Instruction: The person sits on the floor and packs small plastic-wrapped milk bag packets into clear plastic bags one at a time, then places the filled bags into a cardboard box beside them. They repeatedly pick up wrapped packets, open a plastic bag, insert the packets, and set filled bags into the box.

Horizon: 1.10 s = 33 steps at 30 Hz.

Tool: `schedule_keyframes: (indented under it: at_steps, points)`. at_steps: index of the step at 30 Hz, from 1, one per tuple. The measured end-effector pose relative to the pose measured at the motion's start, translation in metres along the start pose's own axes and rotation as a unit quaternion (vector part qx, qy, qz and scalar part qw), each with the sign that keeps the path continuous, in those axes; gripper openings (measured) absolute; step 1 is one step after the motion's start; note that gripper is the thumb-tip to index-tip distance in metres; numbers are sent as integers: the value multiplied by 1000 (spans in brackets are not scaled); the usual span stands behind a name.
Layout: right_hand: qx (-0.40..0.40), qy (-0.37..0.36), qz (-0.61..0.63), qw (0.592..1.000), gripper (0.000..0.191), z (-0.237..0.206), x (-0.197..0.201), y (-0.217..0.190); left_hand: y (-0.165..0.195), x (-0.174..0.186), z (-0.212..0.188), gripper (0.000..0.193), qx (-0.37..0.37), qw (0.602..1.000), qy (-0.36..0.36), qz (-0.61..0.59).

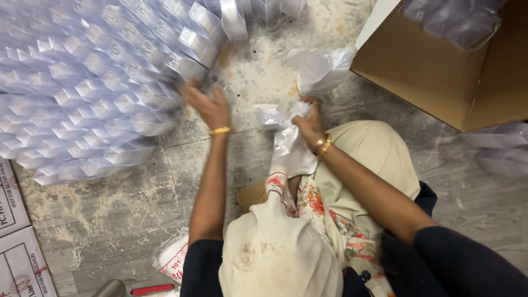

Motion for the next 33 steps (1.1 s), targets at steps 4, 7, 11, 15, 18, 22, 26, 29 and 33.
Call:
schedule_keyframes:
  at_steps: [4, 7, 11, 15, 18, 22, 26, 29, 33]
  points:
    - [-96, -33, 163, 981, 26, -16, 15, -5, 9, 33, 70, 72, -83, 984, 82, 132]
    - [-101, -33, 195, 975, 10, -24, 30, -8, -6, 24, 89, 66, -56, 992, -53, 99]
    - [-73, -90, 308, 944, 16, -24, 37, -16, -28, 6, 45, 66, -27, 982, -182, 33]
    - [-108, -79, 297, 946, 10, -23, 38, -26, -30, -11, -21, 81, -69, 973, -206, -76]
    - [-126, -97, 250, 955, 15, -29, 31, -40, -34, -18, -35, 88, -65, 980, -189, 13]
    - [-30, -134, 225, 965, 19, -33, 27, -67, -24, -13, -28, 84, -85, 976, -197, -34]
    - [-5, -157, 223, 962, 25, -32, 26, -75, 5, 8, -32, 75, -159, 955, -215, -127]
    - [4, -92, 149, 985, 19, -28, 32, -74, 26, 4, -53, 79, -202, 916, -316, -144]
    - [41, -92, 153, 983, 12, -31, 27, -86, 32, -23, -77, 79, -138, 894, -421, -67]
Point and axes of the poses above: each hand's wrist, its own z-axis towards the middle knuckle, its own x-axis out of the back of the hand, y = z × x, the point moved 7 cm from there along z, towards the middle knuckle, and after that the axes turned 3 degrees about x, right-handed, at the moved point
